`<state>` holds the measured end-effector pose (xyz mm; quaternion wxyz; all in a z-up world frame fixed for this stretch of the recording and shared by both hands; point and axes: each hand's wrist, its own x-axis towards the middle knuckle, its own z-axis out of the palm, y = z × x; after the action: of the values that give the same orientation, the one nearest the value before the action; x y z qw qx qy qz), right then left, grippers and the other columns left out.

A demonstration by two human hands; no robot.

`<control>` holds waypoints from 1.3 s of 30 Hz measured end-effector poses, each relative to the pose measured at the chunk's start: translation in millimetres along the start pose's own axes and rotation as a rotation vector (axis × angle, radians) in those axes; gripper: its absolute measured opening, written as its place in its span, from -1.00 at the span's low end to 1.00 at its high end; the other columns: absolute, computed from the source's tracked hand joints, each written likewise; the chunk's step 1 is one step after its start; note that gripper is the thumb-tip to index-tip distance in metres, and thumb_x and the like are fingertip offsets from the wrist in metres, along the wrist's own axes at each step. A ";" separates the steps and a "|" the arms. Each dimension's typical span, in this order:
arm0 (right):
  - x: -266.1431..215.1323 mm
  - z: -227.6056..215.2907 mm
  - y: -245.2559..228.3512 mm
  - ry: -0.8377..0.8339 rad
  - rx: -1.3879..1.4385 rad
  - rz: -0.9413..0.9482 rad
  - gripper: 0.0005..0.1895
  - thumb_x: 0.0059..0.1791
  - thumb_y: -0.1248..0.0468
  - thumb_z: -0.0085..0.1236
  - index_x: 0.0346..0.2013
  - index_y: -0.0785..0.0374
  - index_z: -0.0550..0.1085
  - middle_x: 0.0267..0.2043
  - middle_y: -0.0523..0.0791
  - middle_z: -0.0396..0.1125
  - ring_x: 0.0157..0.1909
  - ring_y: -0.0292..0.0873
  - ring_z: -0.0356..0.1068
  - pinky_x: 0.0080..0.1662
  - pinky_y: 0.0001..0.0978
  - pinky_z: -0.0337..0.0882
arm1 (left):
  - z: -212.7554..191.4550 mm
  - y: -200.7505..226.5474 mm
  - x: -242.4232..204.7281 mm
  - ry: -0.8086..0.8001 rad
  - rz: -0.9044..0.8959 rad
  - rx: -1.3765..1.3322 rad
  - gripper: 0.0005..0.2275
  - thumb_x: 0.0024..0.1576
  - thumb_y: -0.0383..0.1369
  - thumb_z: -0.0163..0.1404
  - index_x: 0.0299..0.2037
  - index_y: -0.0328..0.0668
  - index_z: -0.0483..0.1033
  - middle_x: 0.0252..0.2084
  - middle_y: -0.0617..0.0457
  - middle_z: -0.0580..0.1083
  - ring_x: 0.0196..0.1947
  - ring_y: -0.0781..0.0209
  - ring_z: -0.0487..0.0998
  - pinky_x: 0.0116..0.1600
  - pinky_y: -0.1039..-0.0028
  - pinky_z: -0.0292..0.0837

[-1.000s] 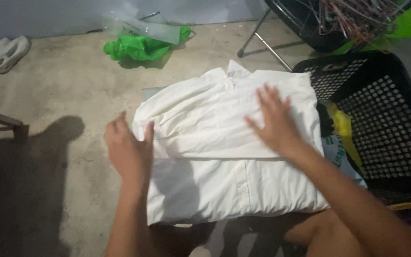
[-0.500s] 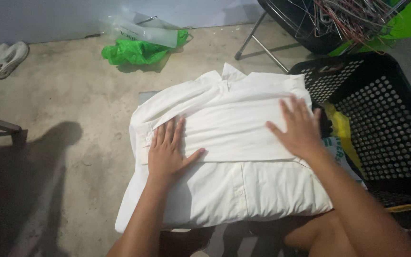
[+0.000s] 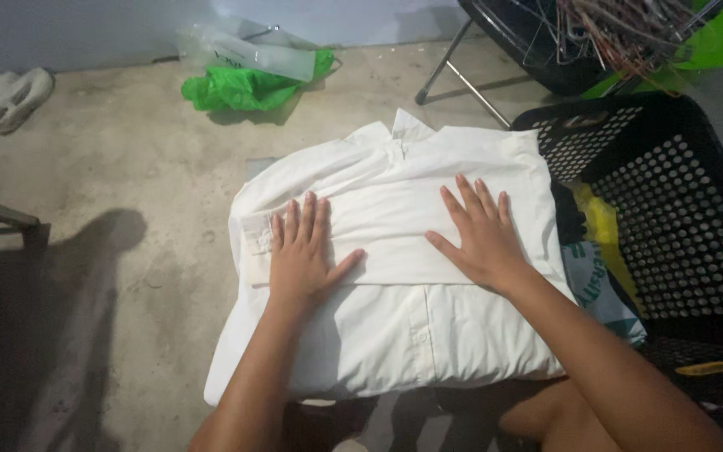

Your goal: The person picks up a white shirt from a laundry basket, spreads it out on a wooden surface, and folds it by hand, including the sleeves and main body, before placing the folded shirt back into the basket.

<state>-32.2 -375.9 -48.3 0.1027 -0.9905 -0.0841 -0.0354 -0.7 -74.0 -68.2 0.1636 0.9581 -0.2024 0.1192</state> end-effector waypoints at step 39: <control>82.5 55.2 -52.7 0.220 2.009 0.182 -0.17 0.16 -0.21 -0.46 0.52 0.33 -0.04 0.58 0.10 -0.06 0.62 0.01 -0.14 0.52 -0.17 -0.18 | -33.6 50.8 83.1 0.186 -0.517 -1.435 -0.59 0.14 -0.26 0.13 0.13 -0.27 0.37 -0.17 0.09 0.55 -0.32 0.43 0.52 -0.38 0.60 0.43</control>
<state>42.7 -300.3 -84.6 0.8975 -0.4397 0.0106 -0.0313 46.1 -134.8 0.6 0.7843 0.6202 0.0149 -0.0032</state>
